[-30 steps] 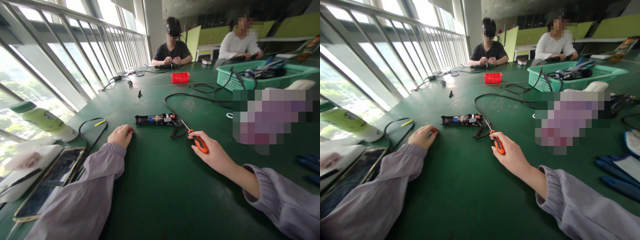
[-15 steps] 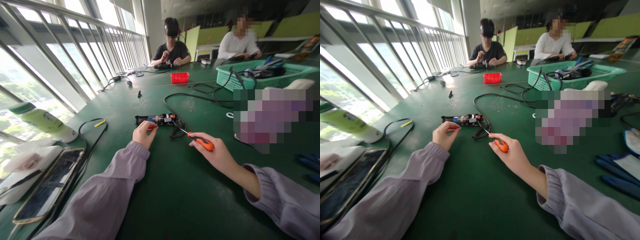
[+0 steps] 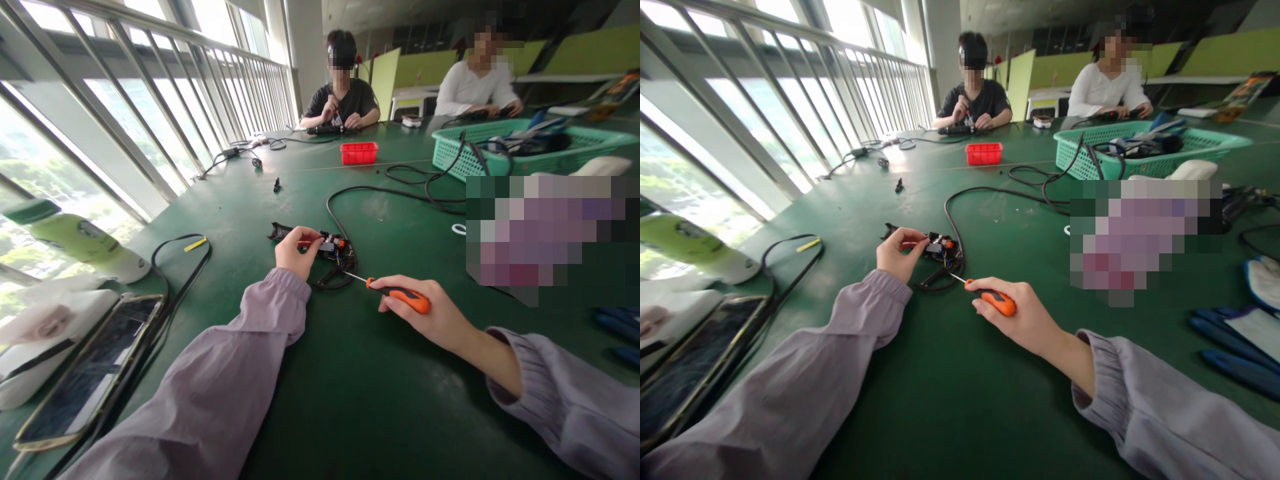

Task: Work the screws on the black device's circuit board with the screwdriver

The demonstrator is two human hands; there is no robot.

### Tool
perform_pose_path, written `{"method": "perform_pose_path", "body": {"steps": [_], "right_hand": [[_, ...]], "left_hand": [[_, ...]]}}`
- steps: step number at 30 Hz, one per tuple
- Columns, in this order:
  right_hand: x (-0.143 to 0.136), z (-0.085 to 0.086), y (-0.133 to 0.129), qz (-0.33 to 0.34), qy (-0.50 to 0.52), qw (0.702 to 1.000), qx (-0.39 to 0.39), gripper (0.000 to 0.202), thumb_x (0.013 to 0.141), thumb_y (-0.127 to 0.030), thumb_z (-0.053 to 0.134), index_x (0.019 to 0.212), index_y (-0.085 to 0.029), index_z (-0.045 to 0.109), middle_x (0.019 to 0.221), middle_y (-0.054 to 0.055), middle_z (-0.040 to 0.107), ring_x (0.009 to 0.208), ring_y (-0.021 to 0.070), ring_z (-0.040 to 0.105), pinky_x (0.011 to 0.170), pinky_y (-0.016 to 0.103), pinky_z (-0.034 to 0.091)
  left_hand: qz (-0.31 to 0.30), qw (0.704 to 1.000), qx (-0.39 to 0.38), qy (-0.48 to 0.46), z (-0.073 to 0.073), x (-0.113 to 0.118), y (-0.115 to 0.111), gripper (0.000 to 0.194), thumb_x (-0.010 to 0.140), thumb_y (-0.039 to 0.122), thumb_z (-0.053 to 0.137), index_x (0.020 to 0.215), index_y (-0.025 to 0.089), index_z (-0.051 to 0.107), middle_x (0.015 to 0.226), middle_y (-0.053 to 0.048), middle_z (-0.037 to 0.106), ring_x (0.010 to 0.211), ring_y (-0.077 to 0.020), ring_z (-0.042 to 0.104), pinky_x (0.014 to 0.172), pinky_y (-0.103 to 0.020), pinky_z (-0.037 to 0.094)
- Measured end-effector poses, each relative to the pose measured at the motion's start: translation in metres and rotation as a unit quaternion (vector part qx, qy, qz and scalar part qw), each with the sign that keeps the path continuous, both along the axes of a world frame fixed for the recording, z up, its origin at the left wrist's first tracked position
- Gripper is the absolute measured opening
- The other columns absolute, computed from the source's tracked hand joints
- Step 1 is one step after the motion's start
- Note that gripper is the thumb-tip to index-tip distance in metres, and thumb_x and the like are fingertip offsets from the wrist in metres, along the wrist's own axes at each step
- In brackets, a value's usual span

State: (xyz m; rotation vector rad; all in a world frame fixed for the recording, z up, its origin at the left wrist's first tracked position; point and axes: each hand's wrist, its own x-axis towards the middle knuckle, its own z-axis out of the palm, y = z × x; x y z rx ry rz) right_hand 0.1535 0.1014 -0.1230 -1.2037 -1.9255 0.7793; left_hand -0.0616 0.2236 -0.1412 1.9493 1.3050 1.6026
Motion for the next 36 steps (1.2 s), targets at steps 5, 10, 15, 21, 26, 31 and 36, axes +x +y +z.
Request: {"method": "perform_pose_path", "body": {"steps": [5, 10, 15, 21, 26, 31, 36], "right_hand": [[0.0, 0.0017, 0.0005, -0.005, -0.008, 1.0, 0.006, 0.027, 0.082, -0.034, 0.051, 0.1, -0.018, 0.063, 0.078, 0.001, 0.067, 0.064, 0.0117, 0.06, 0.065, 0.024, 0.047], [0.0001, 0.0001, 0.0006, 0.002, -0.009, 1.0, 0.006, 0.028, 0.082, -0.034, 0.051, 0.102, -0.017, 0.062, 0.081, 0.002, 0.067, 0.064, 0.0111, 0.059, 0.066, 0.024, 0.046], [-0.0004, -0.0001, 0.0006, 0.001, -0.01, 1.0, 0.008, 0.028, 0.082, -0.034, 0.051, 0.102, -0.018, 0.062, 0.081, 0.002, 0.068, 0.065, 0.0112, 0.06, 0.065, 0.024, 0.047], [-0.0015, 0.0009, 0.0002, 0.002, -0.011, 1.0, 0.005, 0.028, 0.081, -0.032, 0.052, 0.103, -0.018, 0.062, 0.083, 0.002, 0.067, 0.067, 0.0112, 0.06, 0.067, 0.024, 0.047], [-0.0024, 0.002, 0.0003, 0.002, -0.013, 1.0, 0.004, 0.028, 0.08, -0.032, 0.052, 0.102, -0.018, 0.061, 0.082, 0.002, 0.067, 0.068, 0.0119, 0.061, 0.068, 0.025, 0.048], [-0.0021, 0.0016, 0.0005, 0.004, -0.015, 1.0, 0.004, 0.027, 0.081, -0.032, 0.052, 0.102, -0.018, 0.061, 0.084, 0.002, 0.067, 0.07, 0.0115, 0.061, 0.071, 0.024, 0.049], [-0.0013, -0.0006, 0.001, 0.008, -0.016, 1.0, 0.006, 0.028, 0.081, -0.033, 0.052, 0.104, -0.019, 0.061, 0.087, 0.002, 0.067, 0.073, 0.0123, 0.062, 0.073, 0.025, 0.049]], "left_hand": [[-0.009, 0.997, 0.043, 0.063, 0.0012, 0.0006, -0.0011, 0.001, 0.072, 0.018, 0.06, 0.073, 0.017, 0.059, 0.073, 0.002, 0.061, 0.067, -0.0084, 0.058, 0.064, -0.021, 0.054], [0.003, 0.991, 0.078, 0.113, 0.002, -0.0007, -0.0019, 0.003, 0.075, 0.015, 0.057, 0.075, 0.018, 0.058, 0.073, 0.002, 0.059, 0.067, -0.0079, 0.056, 0.064, -0.019, 0.052], [0.007, 0.98, 0.092, 0.174, 0.0025, -0.002, -0.0034, 0.005, 0.078, 0.015, 0.053, 0.076, 0.019, 0.057, 0.077, 0.001, 0.059, 0.071, -0.01, 0.056, 0.066, -0.021, 0.05], [0.02, 0.964, 0.088, 0.251, 0.0022, -0.003, -0.0059, 0.009, 0.082, 0.019, 0.051, 0.077, 0.019, 0.059, 0.079, -0.001, 0.06, 0.073, -0.0125, 0.056, 0.068, -0.024, 0.048], [0.042, 0.939, 0.135, 0.313, 0.0025, -0.0026, -0.0076, 0.014, 0.085, 0.026, 0.05, 0.081, 0.021, 0.062, 0.085, -0.002, 0.064, 0.08, -0.0146, 0.057, 0.073, -0.026, 0.046], [0.029, 0.91, 0.187, 0.368, 0.0018, -0.0018, -0.0072, 0.018, 0.087, 0.026, 0.047, 0.083, 0.02, 0.064, 0.083, -0.003, 0.066, 0.079, -0.016, 0.056, 0.073, -0.029, 0.045], [-0.001, 0.914, 0.18, 0.364, 0.0004, -0.0039, -0.0053, 0.021, 0.087, 0.026, 0.046, 0.085, 0.021, 0.066, 0.084, -0.004, 0.066, 0.08, -0.0161, 0.056, 0.074, -0.03, 0.046]]}}
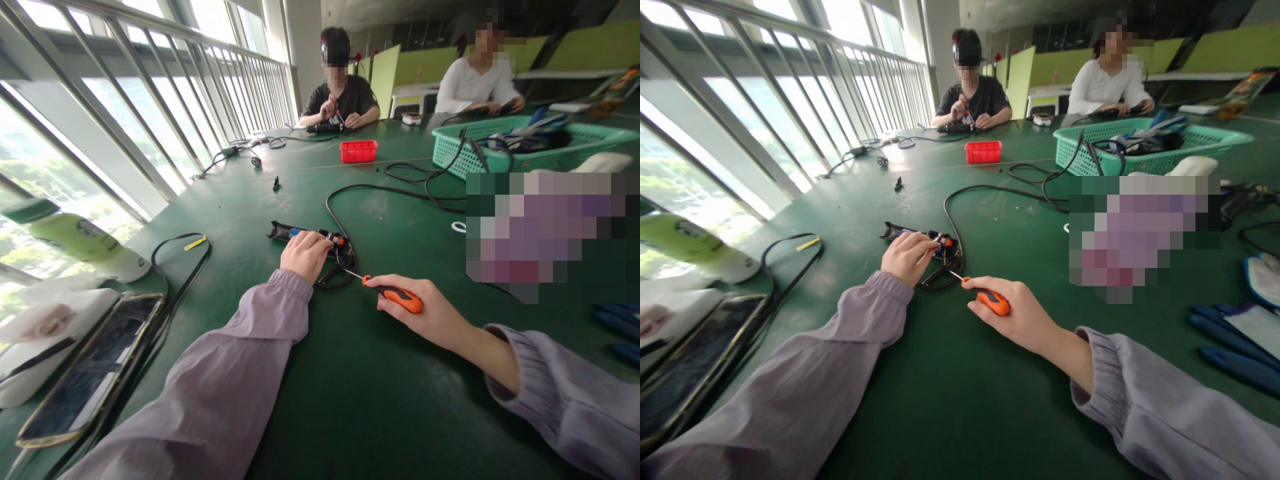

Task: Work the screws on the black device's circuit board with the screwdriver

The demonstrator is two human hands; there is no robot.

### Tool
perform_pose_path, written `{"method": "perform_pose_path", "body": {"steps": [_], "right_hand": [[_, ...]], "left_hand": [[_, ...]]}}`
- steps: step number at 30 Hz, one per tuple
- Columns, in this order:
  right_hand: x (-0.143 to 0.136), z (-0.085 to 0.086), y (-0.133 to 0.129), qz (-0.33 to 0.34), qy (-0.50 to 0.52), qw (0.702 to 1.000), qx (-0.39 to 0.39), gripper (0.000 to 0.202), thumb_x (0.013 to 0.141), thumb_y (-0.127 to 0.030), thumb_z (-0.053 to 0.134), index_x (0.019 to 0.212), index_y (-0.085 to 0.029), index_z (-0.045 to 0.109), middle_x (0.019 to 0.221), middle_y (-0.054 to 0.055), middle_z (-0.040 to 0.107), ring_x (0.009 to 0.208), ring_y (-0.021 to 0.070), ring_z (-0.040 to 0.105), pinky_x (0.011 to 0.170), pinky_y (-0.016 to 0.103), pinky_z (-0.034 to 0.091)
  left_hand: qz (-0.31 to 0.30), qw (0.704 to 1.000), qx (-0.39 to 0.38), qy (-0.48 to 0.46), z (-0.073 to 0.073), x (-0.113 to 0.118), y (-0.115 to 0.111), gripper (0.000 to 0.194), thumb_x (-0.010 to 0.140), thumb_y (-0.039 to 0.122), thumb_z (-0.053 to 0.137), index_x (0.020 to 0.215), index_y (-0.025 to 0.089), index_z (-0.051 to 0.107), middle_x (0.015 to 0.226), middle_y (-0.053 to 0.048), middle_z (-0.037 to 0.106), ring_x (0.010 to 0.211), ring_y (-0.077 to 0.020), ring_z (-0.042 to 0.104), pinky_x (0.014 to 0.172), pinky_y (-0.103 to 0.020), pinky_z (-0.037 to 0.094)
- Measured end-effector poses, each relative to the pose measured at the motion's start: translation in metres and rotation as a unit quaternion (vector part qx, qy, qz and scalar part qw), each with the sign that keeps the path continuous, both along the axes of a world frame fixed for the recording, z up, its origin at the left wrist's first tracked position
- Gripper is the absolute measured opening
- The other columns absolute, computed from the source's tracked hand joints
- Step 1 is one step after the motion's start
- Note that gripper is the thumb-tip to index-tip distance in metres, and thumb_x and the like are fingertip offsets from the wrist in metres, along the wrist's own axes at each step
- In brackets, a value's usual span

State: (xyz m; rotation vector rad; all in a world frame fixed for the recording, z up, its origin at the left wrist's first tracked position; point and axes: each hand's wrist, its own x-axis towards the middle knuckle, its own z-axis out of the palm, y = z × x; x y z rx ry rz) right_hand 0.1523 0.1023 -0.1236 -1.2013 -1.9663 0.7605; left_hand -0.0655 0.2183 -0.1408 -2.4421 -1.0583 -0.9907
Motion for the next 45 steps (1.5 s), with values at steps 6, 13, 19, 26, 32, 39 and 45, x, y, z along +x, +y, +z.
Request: {"method": "perform_pose_path", "body": {"steps": [6, 13, 19, 26, 32, 39, 45], "right_hand": [[0.0, 0.0, 0.0004, 0.004, -0.005, 1.0, 0.003, 0.028, 0.081, -0.033, 0.052, 0.105, -0.02, 0.06, 0.091, 0.003, 0.067, 0.074, 0.0125, 0.063, 0.075, 0.026, 0.049], [0.0002, -0.0008, 0.0012, 0.009, -0.011, 1.0, 0.001, 0.029, 0.081, -0.032, 0.052, 0.106, -0.019, 0.059, 0.092, 0.003, 0.067, 0.076, 0.0121, 0.062, 0.076, 0.024, 0.048], [-0.0001, -0.0006, 0.001, 0.011, -0.017, 1.0, 0.004, 0.03, 0.081, -0.034, 0.052, 0.106, -0.019, 0.059, 0.092, 0.003, 0.067, 0.077, 0.0126, 0.062, 0.077, 0.025, 0.048], [0.0008, -0.0004, 0.0019, 0.012, -0.026, 1.0, 0.005, 0.03, 0.082, -0.033, 0.052, 0.107, -0.019, 0.059, 0.092, 0.003, 0.066, 0.077, 0.0122, 0.062, 0.076, 0.024, 0.047], [0.0006, -0.0017, 0.002, 0.015, -0.024, 1.0, 0.007, 0.031, 0.081, -0.033, 0.053, 0.108, -0.019, 0.059, 0.094, 0.003, 0.066, 0.077, 0.0125, 0.061, 0.076, 0.024, 0.047], [0.0001, -0.0013, 0.0015, 0.016, -0.02, 1.0, -0.003, 0.029, 0.081, -0.032, 0.054, 0.107, -0.019, 0.059, 0.094, 0.003, 0.065, 0.077, 0.0127, 0.061, 0.076, 0.025, 0.047], [0.0004, -0.0026, 0.0021, 0.019, -0.023, 1.0, 0.003, 0.03, 0.081, -0.033, 0.054, 0.108, -0.02, 0.058, 0.093, 0.003, 0.066, 0.076, 0.0127, 0.061, 0.074, 0.025, 0.048]], "left_hand": [[-0.013, 0.999, 0.019, 0.025, 0.0018, 0.0003, -0.0017, 0.024, 0.088, 0.026, 0.043, 0.086, 0.022, 0.067, 0.082, -0.003, 0.066, 0.079, -0.0155, 0.055, 0.074, -0.03, 0.046], [-0.015, 0.998, 0.05, 0.031, 0.0007, 0.0001, -0.0026, 0.024, 0.087, 0.022, 0.043, 0.086, 0.02, 0.067, 0.082, -0.004, 0.066, 0.079, -0.016, 0.054, 0.074, -0.029, 0.046], [-0.017, 0.997, 0.046, 0.052, 0.001, 0.0006, -0.0026, 0.025, 0.087, 0.021, 0.042, 0.086, 0.021, 0.067, 0.082, -0.004, 0.066, 0.079, -0.0164, 0.054, 0.072, -0.03, 0.046], [-0.004, 0.994, 0.082, 0.067, 0.002, 0.0006, -0.004, 0.026, 0.088, 0.02, 0.041, 0.084, 0.019, 0.066, 0.083, -0.005, 0.064, 0.078, -0.0162, 0.053, 0.072, -0.028, 0.046], [-0.007, 0.991, 0.097, 0.095, 0.0037, 0.0005, -0.0053, 0.026, 0.089, 0.018, 0.039, 0.085, 0.018, 0.065, 0.084, -0.006, 0.064, 0.08, -0.0161, 0.052, 0.071, -0.028, 0.045], [0.002, 0.993, 0.086, 0.081, 0.0038, 0.0022, -0.0055, 0.024, 0.089, 0.018, 0.039, 0.096, 0.017, 0.062, 0.082, -0.004, 0.064, 0.079, -0.0167, 0.053, 0.072, -0.028, 0.045], [0.006, 0.992, 0.091, 0.09, 0.0067, 0.004, -0.0083, 0.025, 0.089, 0.017, 0.038, 0.097, 0.016, 0.061, 0.081, -0.003, 0.065, 0.077, -0.0165, 0.054, 0.072, -0.026, 0.044]]}}
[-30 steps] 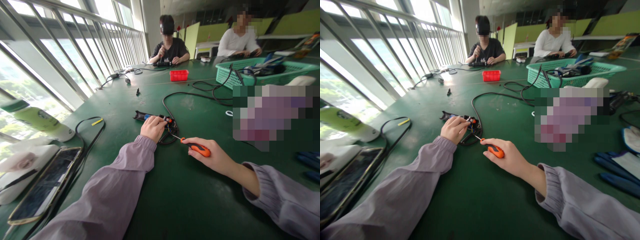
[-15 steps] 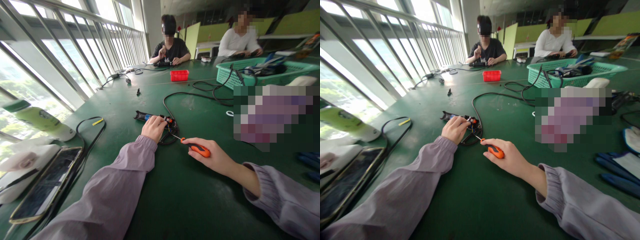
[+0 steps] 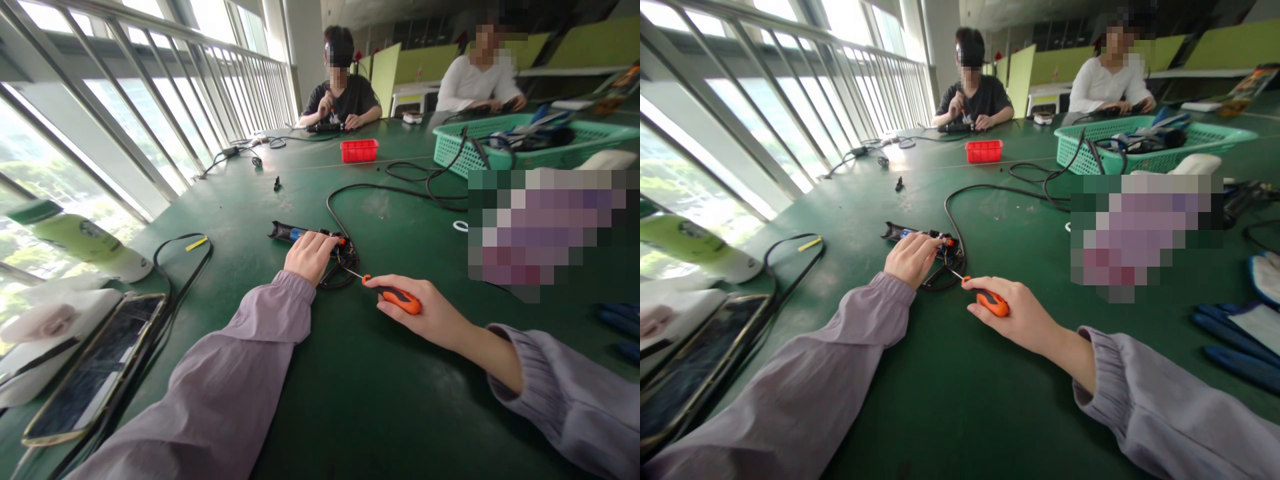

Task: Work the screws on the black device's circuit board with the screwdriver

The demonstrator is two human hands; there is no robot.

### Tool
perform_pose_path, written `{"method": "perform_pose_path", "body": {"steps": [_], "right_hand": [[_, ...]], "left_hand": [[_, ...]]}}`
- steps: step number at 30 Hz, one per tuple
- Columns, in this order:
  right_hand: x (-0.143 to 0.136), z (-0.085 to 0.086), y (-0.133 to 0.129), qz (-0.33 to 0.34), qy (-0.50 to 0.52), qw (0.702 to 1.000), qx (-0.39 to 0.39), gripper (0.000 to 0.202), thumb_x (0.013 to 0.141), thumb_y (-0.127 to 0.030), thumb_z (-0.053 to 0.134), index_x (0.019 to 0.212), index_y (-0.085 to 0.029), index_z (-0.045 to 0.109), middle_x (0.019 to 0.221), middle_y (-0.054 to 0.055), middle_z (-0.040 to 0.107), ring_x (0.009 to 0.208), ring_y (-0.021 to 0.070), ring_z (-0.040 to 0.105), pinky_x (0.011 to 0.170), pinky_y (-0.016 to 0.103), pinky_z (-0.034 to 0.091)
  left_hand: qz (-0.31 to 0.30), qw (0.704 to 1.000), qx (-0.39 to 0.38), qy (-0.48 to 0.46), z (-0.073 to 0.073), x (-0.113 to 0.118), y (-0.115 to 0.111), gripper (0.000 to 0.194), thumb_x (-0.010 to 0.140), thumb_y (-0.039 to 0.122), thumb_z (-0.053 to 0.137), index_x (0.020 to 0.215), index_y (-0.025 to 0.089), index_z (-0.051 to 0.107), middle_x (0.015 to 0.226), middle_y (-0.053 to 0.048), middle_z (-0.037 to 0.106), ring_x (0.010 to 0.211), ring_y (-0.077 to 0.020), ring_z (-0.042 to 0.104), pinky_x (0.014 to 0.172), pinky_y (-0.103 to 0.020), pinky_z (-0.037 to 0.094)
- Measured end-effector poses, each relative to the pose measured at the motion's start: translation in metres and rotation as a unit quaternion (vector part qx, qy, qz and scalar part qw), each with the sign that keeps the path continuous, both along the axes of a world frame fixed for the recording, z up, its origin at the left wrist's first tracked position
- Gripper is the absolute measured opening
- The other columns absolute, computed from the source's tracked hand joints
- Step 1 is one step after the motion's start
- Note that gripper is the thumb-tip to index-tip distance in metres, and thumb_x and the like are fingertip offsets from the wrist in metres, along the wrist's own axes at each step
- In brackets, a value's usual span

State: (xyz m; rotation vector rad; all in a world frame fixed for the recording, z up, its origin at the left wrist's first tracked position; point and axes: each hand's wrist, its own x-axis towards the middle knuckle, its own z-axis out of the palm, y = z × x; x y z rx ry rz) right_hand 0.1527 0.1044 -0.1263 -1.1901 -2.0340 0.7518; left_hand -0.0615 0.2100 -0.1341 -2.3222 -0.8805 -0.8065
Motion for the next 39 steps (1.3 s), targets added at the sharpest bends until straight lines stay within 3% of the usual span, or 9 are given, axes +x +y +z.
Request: {"method": "perform_pose_path", "body": {"steps": [8, 14, 17, 20, 24, 29, 32, 36, 39], "right_hand": [[-0.001, 0.0, 0.0, 0.0, -0.001, 1.0, 0.014, 0.028, 0.081, -0.031, 0.054, 0.106, -0.02, 0.058, 0.093, 0.003, 0.066, 0.077, 0.0133, 0.062, 0.076, 0.026, 0.048], [0.0, -0.002, -0.003, -0.029, 0.029, 0.998, 0.053, 0.023, 0.08, -0.026, 0.055, 0.103, -0.021, 0.055, 0.092, 0.002, 0.065, 0.076, 0.0131, 0.062, 0.073, 0.025, 0.048], [0.001, -0.004, -0.005, -0.065, 0.089, 0.992, 0.063, 0.02, 0.079, -0.021, 0.056, 0.097, -0.022, 0.049, 0.08, -0.001, 0.063, 0.069, 0.0119, 0.063, 0.067, 0.023, 0.049], [0.002, -0.006, -0.006, -0.094, 0.135, 0.982, 0.089, 0.018, 0.076, -0.017, 0.057, 0.089, -0.023, 0.045, 0.072, -0.003, 0.06, 0.064, 0.0115, 0.062, 0.061, 0.022, 0.049], [0.003, -0.006, -0.006, -0.108, 0.126, 0.975, 0.145, 0.019, 0.075, -0.014, 0.058, 0.09, -0.022, 0.05, 0.081, 0.0, 0.063, 0.074, 0.0137, 0.064, 0.069, 0.025, 0.05], [0.002, -0.005, -0.003, -0.129, 0.114, 0.971, 0.164, 0.017, 0.077, -0.016, 0.059, 0.092, -0.022, 0.055, 0.088, 0.001, 0.065, 0.078, 0.014, 0.064, 0.073, 0.026, 0.05], [0.001, -0.006, -0.003, -0.148, 0.146, 0.969, 0.132, 0.015, 0.078, -0.02, 0.059, 0.093, -0.022, 0.055, 0.087, 0.001, 0.065, 0.076, 0.0139, 0.065, 0.07, 0.025, 0.052], [0.001, -0.007, -0.003, -0.142, 0.197, 0.964, 0.105, 0.016, 0.081, -0.024, 0.057, 0.096, -0.021, 0.055, 0.089, 0.003, 0.064, 0.079, 0.0155, 0.066, 0.072, 0.029, 0.054], [0.002, -0.008, -0.003, -0.132, 0.2, 0.966, 0.1, 0.016, 0.081, -0.025, 0.057, 0.096, -0.021, 0.055, 0.089, 0.003, 0.064, 0.077, 0.0154, 0.067, 0.072, 0.028, 0.054]], "left_hand": [[-0.017, 1.0, 0.024, -0.008, -0.002, -0.002, 0.001, 0.023, 0.089, 0.019, 0.041, 0.09, 0.019, 0.064, 0.079, 0.0, 0.068, 0.082, -0.0151, 0.057, 0.074, -0.025, 0.044], [0.025, 0.999, -0.028, -0.009, 0.003, -0.004, -0.001, 0.02, 0.086, 0.024, 0.047, 0.081, 0.025, 0.066, 0.096, -0.001, 0.067, 0.089, -0.0168, 0.057, 0.078, -0.031, 0.043], [0.066, 0.994, -0.069, -0.056, 0.005, -0.009, 0.002, 0.021, 0.086, 0.03, 0.046, 0.088, 0.025, 0.066, 0.101, -0.003, 0.065, 0.093, -0.0173, 0.057, 0.082, -0.032, 0.043], [0.1, 0.983, -0.126, -0.085, 0.004, -0.022, 0.013, 0.029, 0.084, 0.035, 0.047, 0.108, 0.023, 0.06, 0.116, -0.004, 0.06, 0.107, -0.02, 0.052, 0.096, -0.037, 0.038], [0.116, 0.969, -0.209, -0.056, -0.002, -0.036, 0.026, 0.048, 0.082, 0.042, 0.046, 0.124, 0.017, 0.048, 0.124, -0.008, 0.055, 0.119, -0.0232, 0.044, 0.108, -0.044, 0.023], [0.156, 0.96, -0.231, -0.033, 0.001, -0.035, 0.024, 0.057, 0.078, 0.054, 0.049, 0.12, 0.017, 0.053, 0.105, -0.009, 0.059, 0.103, -0.0269, 0.05, 0.094, -0.043, 0.037], [0.153, 0.959, -0.236, -0.027, 0.005, -0.031, 0.017, 0.051, 0.074, 0.058, 0.054, 0.107, 0.02, 0.062, 0.094, -0.006, 0.058, 0.088, -0.0225, 0.055, 0.085, -0.039, 0.042], [0.139, 0.965, -0.22, -0.031, 0.005, -0.026, 0.009, 0.045, 0.075, 0.057, 0.054, 0.101, 0.021, 0.061, 0.103, -0.004, 0.058, 0.081, -0.018, 0.059, 0.079, -0.033, 0.044], [0.163, 0.962, -0.214, -0.031, 0.005, -0.02, 0.001, 0.044, 0.076, 0.057, 0.054, 0.101, 0.023, 0.058, 0.105, -0.002, 0.061, 0.077, -0.0175, 0.061, 0.072, -0.029, 0.045]]}}
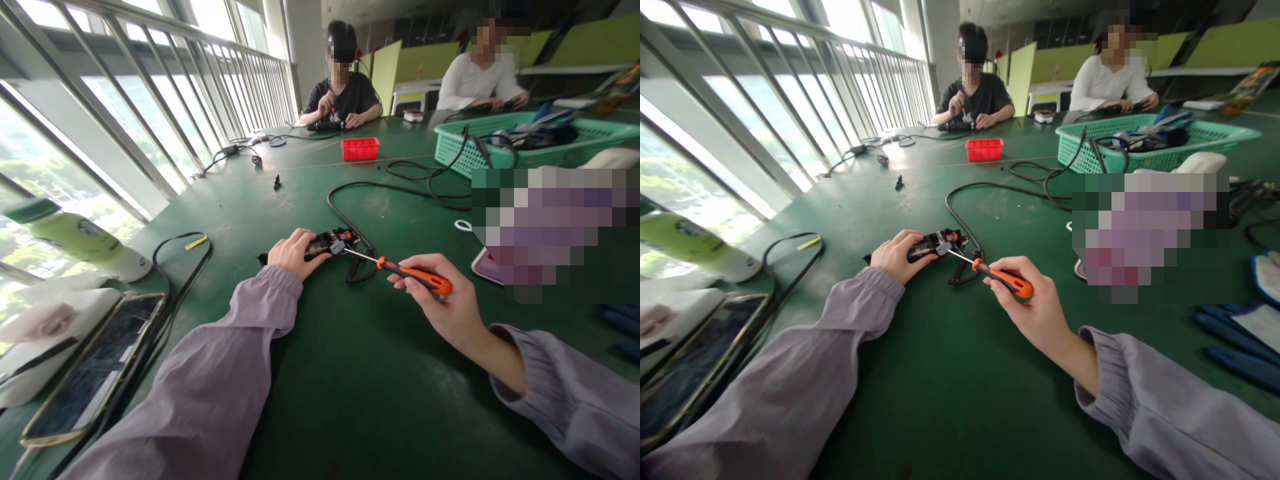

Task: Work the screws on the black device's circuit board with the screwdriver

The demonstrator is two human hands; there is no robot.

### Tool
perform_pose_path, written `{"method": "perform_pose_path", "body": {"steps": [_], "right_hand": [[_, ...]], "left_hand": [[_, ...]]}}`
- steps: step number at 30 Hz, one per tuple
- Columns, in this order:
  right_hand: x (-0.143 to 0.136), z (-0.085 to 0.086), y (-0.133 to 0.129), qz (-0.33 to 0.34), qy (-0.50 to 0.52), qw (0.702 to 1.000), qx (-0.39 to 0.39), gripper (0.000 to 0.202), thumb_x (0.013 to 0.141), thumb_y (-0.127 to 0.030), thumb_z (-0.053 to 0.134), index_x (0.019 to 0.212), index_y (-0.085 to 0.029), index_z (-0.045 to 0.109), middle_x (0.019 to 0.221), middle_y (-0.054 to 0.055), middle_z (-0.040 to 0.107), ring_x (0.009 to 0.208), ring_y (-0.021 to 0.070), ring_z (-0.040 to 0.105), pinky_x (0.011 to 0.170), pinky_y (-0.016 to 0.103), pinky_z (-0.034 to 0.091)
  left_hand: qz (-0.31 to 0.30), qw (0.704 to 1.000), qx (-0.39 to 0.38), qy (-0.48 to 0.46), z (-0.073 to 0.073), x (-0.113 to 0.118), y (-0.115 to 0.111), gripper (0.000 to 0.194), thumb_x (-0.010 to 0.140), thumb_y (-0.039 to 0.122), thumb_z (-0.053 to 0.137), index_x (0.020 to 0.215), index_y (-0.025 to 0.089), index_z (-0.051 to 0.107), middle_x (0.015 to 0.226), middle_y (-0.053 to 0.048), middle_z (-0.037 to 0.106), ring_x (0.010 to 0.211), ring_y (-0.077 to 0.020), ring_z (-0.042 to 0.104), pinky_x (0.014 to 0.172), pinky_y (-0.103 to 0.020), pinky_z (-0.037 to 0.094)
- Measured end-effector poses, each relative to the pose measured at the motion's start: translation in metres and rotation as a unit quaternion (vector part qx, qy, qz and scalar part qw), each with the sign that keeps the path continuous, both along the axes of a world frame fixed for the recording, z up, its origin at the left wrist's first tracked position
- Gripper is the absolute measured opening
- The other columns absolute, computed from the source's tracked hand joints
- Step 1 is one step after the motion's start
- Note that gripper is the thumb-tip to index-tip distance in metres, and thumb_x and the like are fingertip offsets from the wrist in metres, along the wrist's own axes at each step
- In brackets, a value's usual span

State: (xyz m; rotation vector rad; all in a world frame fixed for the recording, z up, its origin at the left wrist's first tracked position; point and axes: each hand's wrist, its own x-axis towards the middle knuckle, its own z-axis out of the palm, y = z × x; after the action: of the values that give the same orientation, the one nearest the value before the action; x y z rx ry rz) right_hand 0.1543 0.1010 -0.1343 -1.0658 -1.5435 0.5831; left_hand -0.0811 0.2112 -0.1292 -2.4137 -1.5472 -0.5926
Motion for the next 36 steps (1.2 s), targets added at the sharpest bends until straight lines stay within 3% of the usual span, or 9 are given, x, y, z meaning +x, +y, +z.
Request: {"method": "perform_pose_path", "body": {"steps": [5, 24, 30, 33, 36], "right_hand": [[0.0, 0.001, 0.0, 0.005, -0.018, 1.0, -0.001, 0.015, 0.081, -0.024, 0.057, 0.095, -0.021, 0.055, 0.087, 0.002, 0.065, 0.076, 0.0146, 0.067, 0.071, 0.026, 0.054], [0.002, 0.0, 0.0, 0.011, -0.026, 1.0, -0.011, 0.015, 0.081, -0.026, 0.056, 0.096, -0.021, 0.054, 0.086, 0.002, 0.064, 0.075, 0.0149, 0.066, 0.068, 0.027, 0.053], [0.005, 0.0, 0.0, 0.044, -0.007, 0.999, -0.026, 0.019, 0.088, -0.032, 0.044, 0.099, -0.02, 0.054, 0.07, -0.001, 0.059, 0.058, 0.0111, 0.057, 0.056, 0.025, 0.047], [0.004, 0.0, -0.001, 0.002, -0.012, 1.0, -0.029, 0.017, 0.088, -0.03, 0.043, 0.098, -0.021, 0.053, 0.061, -0.004, 0.051, 0.046, 0.0083, 0.046, 0.047, 0.023, 0.04], [0.003, 0.0, 0.0, -0.055, -0.027, 0.998, 0.008, 0.018, 0.08, -0.023, 0.054, 0.097, -0.022, 0.05, 0.075, 0.0, 0.054, 0.057, 0.0108, 0.054, 0.055, 0.025, 0.045]], "left_hand": [[0.033, 0.999, -0.003, 0.019, 0.003, 0.012, -0.009, 0.042, 0.076, 0.056, 0.055, 0.1, 0.022, 0.056, 0.096, -0.003, 0.063, 0.083, -0.0199, 0.063, 0.067, -0.028, 0.043], [0.022, 0.999, 0.002, 0.024, 0.004, 0.013, -0.01, 0.04, 0.077, 0.055, 0.054, 0.1, 0.021, 0.054, 0.096, -0.003, 0.061, 0.083, -0.019, 0.062, 0.066, -0.028, 0.043], [0.033, 0.998, 0.015, 0.042, 0.006, 0.015, -0.013, 0.04, 0.076, 0.056, 0.054, 0.096, 0.022, 0.055, 0.093, -0.002, 0.062, 0.078, -0.0182, 0.063, 0.062, -0.027, 0.042], [0.035, 0.997, 0.024, 0.057, 0.008, 0.016, -0.015, 0.039, 0.077, 0.057, 0.052, 0.094, 0.022, 0.055, 0.092, -0.002, 0.062, 0.078, -0.0183, 0.063, 0.06, -0.027, 0.041], [0.037, 0.997, 0.032, 0.065, 0.008, 0.016, -0.017, 0.038, 0.077, 0.057, 0.052, 0.092, 0.022, 0.055, 0.091, -0.002, 0.062, 0.077, -0.0178, 0.063, 0.06, -0.027, 0.041]]}}
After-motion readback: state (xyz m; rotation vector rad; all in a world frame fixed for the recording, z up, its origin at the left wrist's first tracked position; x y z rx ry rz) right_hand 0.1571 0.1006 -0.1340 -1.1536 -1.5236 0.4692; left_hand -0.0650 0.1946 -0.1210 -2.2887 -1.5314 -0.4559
